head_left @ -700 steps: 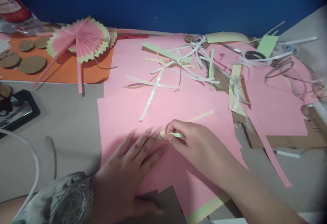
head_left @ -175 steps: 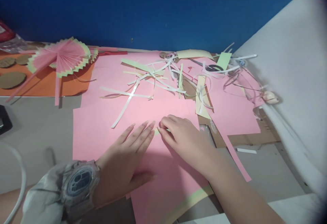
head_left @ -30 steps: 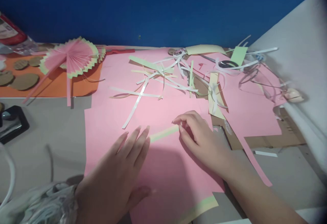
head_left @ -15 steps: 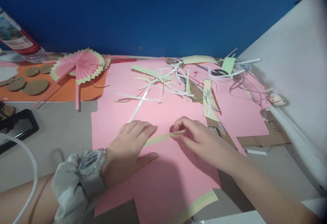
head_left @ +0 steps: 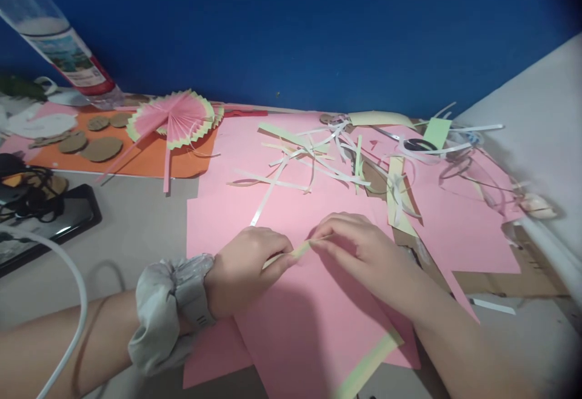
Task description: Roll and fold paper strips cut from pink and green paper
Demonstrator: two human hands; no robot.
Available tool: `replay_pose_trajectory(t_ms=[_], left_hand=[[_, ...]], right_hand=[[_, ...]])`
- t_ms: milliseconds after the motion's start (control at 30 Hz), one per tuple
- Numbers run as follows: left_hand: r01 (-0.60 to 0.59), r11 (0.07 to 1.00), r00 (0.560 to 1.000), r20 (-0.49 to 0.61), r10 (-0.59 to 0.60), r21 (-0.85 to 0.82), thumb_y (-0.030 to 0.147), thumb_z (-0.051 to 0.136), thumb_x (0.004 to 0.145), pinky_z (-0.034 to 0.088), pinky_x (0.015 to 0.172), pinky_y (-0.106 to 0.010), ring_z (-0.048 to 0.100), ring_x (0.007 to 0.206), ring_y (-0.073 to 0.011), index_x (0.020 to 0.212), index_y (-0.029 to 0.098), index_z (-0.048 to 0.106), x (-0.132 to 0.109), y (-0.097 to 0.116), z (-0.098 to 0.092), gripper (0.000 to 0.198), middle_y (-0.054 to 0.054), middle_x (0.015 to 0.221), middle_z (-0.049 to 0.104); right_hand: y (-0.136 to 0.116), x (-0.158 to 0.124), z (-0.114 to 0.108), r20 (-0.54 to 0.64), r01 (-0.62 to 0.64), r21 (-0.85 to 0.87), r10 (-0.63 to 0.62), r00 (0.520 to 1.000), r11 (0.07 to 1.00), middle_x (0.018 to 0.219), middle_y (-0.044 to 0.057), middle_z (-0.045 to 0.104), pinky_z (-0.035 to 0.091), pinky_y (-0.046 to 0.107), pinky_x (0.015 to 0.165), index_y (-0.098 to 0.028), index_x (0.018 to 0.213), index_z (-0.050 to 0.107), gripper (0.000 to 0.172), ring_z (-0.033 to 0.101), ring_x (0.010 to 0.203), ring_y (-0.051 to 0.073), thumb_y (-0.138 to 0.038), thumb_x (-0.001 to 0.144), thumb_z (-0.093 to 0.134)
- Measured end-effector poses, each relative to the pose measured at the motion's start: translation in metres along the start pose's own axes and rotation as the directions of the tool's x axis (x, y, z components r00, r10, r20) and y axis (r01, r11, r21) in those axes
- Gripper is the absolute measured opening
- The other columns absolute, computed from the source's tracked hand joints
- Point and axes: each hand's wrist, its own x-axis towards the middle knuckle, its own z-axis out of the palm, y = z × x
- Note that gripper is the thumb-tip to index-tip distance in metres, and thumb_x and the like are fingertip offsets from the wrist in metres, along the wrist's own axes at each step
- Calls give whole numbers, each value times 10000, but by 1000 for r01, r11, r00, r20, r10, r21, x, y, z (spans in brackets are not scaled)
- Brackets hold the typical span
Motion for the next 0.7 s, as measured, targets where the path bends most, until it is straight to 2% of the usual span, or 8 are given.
replay_pose_trajectory(t_ms=[167,333,433,500,567,633,700], left_hand=[[50,999,999,3,-50,-22,320,416,916,304,551,-237,410,553,-97,644,181,506,1,3,-3,318,53,586,462],[55,998,998,11,-55,2,319,418,914,301,533,-234,391,539,-96,615,182,499,1,3,-3,339,51,577,450],[29,1000,999,13,-29,0,335,400,926,313,550,-231,407,550,-98,631,181,502,1,3,-3,348,45,583,460],[-5,1000,1000,17,6,-20,334,384,937,334,580,-229,435,578,-100,675,180,525,0,3,-4,334,36,611,492],[-27,999,999,16,28,-41,319,385,939,352,607,-229,458,604,-102,720,180,547,-1,4,-4,306,29,635,520],[-33,998,999,4,33,-61,296,399,935,371,637,-231,481,631,-104,758,182,562,-3,4,-5,267,25,658,547],[-27,996,999,-21,25,-89,266,407,930,391,674,-236,513,678,-111,808,187,578,-4,4,-5,225,17,706,586]], right_hand=[[20,0,-12,-84,-43,-26,41,996,999,959,-32,635,404,320,784,-279,851,590,170,557,927,177,-334,923,446],[35,1,-22,-292,-53,87,77,953,995,986,13,641,422,326,825,-263,939,599,165,577,957,201,-363,905,472],[27,-1,-18,-194,-13,161,45,980,987,1069,14,629,418,337,884,-277,1020,597,214,555,1042,211,-411,864,536],[18,-1,-11,-87,-9,166,23,996,986,1040,6,635,433,330,864,-273,981,605,200,568,999,203,-404,831,587],[12,-1,-6,-5,-7,181,8,1000,983,940,8,646,454,325,802,-253,885,613,150,586,903,191,-380,870,533],[12,-1,-4,16,0,189,-3,1000,982,885,15,646,456,327,772,-238,822,604,204,586,853,188,-356,909,462],[16,-1,-7,-25,13,185,-9,1000,983,880,17,644,445,323,780,-229,801,593,216,584,856,190,-352,914,456]])
